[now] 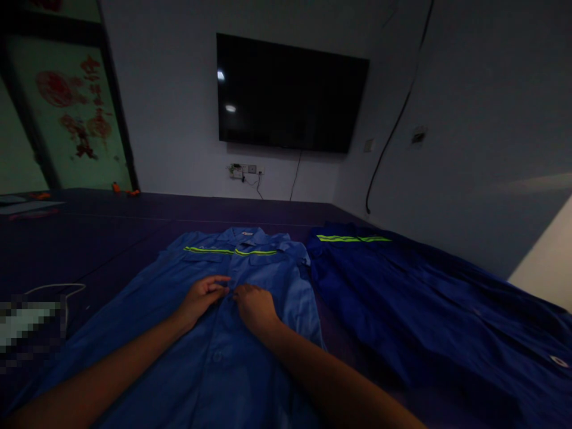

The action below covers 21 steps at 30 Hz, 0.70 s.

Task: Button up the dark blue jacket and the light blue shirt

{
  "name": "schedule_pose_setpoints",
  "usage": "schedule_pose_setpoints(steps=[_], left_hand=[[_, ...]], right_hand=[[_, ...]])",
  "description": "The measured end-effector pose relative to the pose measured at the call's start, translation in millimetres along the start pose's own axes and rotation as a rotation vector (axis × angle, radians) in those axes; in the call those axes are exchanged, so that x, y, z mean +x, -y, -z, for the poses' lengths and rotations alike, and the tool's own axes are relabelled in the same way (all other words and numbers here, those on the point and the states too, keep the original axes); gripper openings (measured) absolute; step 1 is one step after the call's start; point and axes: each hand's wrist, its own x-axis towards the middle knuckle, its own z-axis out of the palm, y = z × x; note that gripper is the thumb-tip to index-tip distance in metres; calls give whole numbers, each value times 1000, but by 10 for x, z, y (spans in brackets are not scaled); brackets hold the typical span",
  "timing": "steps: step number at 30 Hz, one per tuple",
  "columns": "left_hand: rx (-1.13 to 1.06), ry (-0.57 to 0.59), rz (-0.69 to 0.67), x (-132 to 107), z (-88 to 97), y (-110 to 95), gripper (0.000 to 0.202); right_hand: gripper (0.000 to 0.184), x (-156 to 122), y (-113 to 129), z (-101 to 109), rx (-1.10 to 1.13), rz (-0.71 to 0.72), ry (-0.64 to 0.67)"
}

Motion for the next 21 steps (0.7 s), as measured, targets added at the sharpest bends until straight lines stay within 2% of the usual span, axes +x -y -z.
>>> schedule_pose_setpoints(steps=[11, 14, 17, 21], left_hand=[[235, 36, -105, -32, 4, -1, 40], [296, -1, -161, -93, 27, -27, 37], [321, -15, -142, -199, 59, -62, 40], [345, 26, -71, -348, 75, -92, 37]], right_hand=[[29, -25, -73, 8, -4, -32, -11], [30, -61, -66, 50, 14, -37, -25], [29, -177, -65, 127, 26, 70, 34], [36, -549, -167, 291, 25, 333, 208]])
